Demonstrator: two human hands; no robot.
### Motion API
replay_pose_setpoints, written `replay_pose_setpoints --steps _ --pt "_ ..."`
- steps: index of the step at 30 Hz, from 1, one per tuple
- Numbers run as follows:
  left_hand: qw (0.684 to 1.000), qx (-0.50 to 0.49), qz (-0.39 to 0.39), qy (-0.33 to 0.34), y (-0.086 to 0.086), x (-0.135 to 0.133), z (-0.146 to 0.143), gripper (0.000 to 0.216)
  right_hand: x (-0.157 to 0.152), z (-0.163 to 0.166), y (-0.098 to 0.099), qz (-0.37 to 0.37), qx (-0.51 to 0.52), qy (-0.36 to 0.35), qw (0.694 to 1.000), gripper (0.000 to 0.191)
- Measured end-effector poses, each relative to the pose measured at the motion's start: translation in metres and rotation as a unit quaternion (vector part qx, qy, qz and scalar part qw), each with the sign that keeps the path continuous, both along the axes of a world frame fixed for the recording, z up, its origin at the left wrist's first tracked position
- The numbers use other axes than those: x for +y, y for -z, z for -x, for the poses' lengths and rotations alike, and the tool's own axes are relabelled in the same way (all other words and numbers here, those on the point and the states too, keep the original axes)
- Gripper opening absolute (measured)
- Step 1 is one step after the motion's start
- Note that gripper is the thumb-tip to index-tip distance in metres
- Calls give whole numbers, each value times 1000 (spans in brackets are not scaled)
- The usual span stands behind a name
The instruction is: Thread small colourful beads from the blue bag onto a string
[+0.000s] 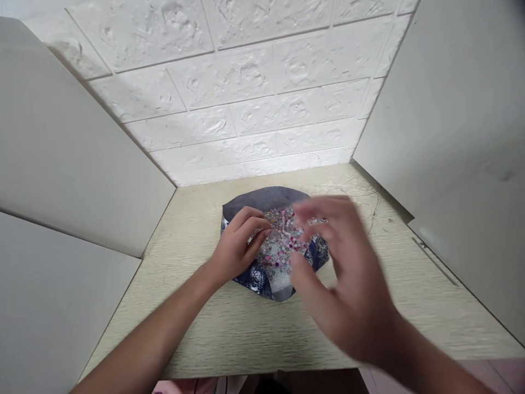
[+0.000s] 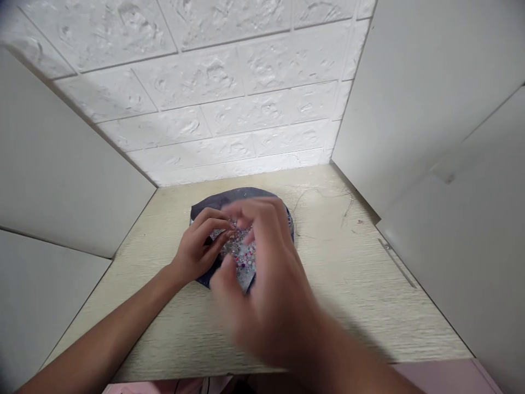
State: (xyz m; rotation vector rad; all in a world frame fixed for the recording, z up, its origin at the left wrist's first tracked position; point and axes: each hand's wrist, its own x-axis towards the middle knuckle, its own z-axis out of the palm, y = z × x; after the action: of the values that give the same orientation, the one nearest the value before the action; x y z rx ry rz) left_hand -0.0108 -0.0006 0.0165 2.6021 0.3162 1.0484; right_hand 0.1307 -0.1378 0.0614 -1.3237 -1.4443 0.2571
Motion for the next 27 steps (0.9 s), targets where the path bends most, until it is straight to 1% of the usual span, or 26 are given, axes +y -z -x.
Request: replay_pose_setpoints --steps 2,4,5,7,10,11,15,18,21,23,27 --pt "999 -37 -15 -20 1 0 -1 17 14 -7 4 83 -7 -67 994 50" --pt "997 -56 -19 -44 2 0 -3 16 28 -15 9 178 -21 -139 974 49" --pt "996 -63 -17 -57 3 0 -4 16 34 -18 11 195 -26 -134 971 44" --pt "994 -74 -10 -81 3 -1 -5 14 42 -23 11 228 -33 -149 962 39" --pt "990 -89 6 -111 4 -1 -5 13 51 -29 7 273 -61 -204 938 25" --pt "990 -86 12 -115 4 -1 -4 12 54 -31 5 271 -75 -209 937 26" --pt "992 -51 38 -108 4 -2 -3 9 68 -40 3 220 -93 -183 954 26" --pt "994 -22 54 -97 3 -4 -2 8 74 -45 8 202 -91 -175 959 26" --pt "994 -12 69 -89 4 -4 -2 6 74 -46 15 188 -98 -167 963 26" --pt "993 8 85 -84 4 -3 -1 5 71 -46 18 185 -114 -164 962 26" --pt "989 68 103 -81 3 -4 -2 4 69 -46 22 198 -174 -172 949 25"
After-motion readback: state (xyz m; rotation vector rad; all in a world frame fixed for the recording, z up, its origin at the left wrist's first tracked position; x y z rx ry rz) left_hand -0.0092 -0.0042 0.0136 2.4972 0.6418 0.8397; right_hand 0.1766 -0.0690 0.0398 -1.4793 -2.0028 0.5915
